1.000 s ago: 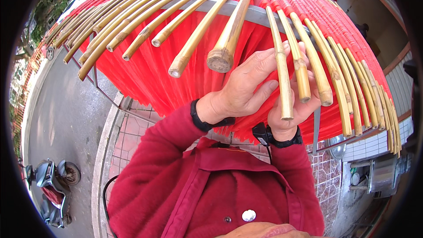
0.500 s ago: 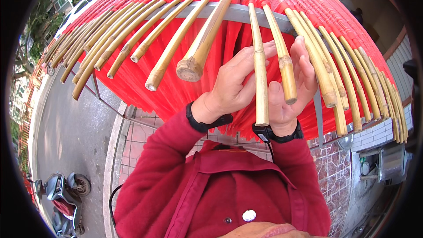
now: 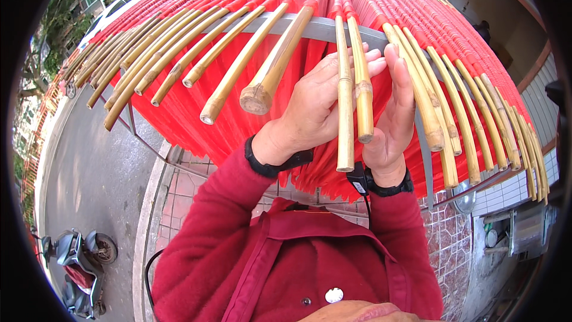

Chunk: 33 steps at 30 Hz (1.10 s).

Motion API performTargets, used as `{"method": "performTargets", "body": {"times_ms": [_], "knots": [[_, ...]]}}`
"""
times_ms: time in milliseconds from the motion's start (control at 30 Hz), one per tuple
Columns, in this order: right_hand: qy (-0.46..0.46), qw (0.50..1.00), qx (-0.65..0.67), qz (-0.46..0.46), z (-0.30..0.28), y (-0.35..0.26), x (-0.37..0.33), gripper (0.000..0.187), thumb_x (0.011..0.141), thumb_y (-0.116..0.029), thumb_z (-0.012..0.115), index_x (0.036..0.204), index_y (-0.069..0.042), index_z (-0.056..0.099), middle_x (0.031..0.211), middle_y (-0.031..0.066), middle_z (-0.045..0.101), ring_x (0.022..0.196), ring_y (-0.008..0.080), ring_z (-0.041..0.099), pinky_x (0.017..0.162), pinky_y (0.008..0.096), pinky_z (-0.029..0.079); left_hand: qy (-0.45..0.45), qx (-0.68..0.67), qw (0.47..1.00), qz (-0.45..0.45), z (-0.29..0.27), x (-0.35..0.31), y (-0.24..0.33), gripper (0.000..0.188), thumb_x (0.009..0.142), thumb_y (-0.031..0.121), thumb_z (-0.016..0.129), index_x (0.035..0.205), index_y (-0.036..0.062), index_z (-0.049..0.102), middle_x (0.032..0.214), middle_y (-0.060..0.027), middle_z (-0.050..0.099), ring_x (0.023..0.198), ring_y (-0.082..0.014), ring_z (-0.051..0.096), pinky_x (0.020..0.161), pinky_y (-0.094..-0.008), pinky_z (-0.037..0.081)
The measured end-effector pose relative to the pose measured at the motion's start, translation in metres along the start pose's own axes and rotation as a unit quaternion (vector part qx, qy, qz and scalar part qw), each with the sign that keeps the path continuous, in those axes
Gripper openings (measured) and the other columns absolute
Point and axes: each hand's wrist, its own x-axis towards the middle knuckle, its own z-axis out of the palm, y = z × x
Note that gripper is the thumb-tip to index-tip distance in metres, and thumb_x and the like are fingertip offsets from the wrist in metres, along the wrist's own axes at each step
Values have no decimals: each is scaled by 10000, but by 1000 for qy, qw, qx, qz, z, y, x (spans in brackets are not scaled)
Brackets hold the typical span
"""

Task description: The person attaches red fabric to a metal frame and then inserts bamboo ribs into the umbrella structure. They align and secure each rib one at a time, working around the circumference of the umbrella.

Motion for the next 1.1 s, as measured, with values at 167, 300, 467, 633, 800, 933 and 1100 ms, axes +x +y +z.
{"method": "performTargets", "body": {"times_ms": [167,300,467,633,800,933,1100], "knots": [[13,1000,11,23,3,-1,-7,899,983,-598,610,1561,38,346,1608,268,370,1523,410,328,1248,512,249,50,-67,992,-89,6,-19,6,387,961,1,646,1346,-7,609,1411,-228,598,1268,-352,627,1057,-436,525],[6,1000,7,15,5,-6,-14,849,993,-536,634,1562,25,347,1612,275,360,1529,426,313,1244,517,254,88,-191,973,-98,23,-32,7,589,940,-54,630,1496,-14,443,1557,-248,432,1389,-338,532,1087,-419,531],[0,999,28,32,3,-15,-21,886,1000,-516,621,1593,34,261,1639,285,295,1543,430,270,1248,514,249,27,-214,973,-78,30,-33,7,694,916,-75,558,1573,-15,344,1610,-245,373,1492,-385,402,1154,-458,463],[33,990,80,107,10,-20,-35,911,999,-484,627,1601,61,215,1647,276,276,1532,402,296,1240,492,271,6,-166,984,-62,29,-31,7,664,915,-83,554,1555,-4,393,1576,-261,419,1485,-396,412,1172,-442,425],[38,996,6,84,17,-11,-46,710,1011,-344,644,1525,65,374,1526,267,454,1417,384,469,1172,463,382,-6,-113,984,-139,10,-42,-5,606,981,-114,513,1560,25,399,1612,-189,397,1493,-310,415,1165,-456,449],[40,987,7,156,26,-4,-43,554,1004,-133,625,1495,50,445,1281,183,620,1162,280,641,984,396,523,9,-43,982,-182,4,-40,-27,571,971,-87,552,1518,58,474,1308,-154,611,1191,-270,640,945,-380,558],[-36,963,-15,268,32,20,-22,564,972,-9,578,1519,12,446,928,114,641,824,204,662,723,350,542,-53,138,980,-136,-1,-33,-49,568,948,-33,538,1487,142,503,1031,-173,587,915,-378,656,755,-460,549]]}}
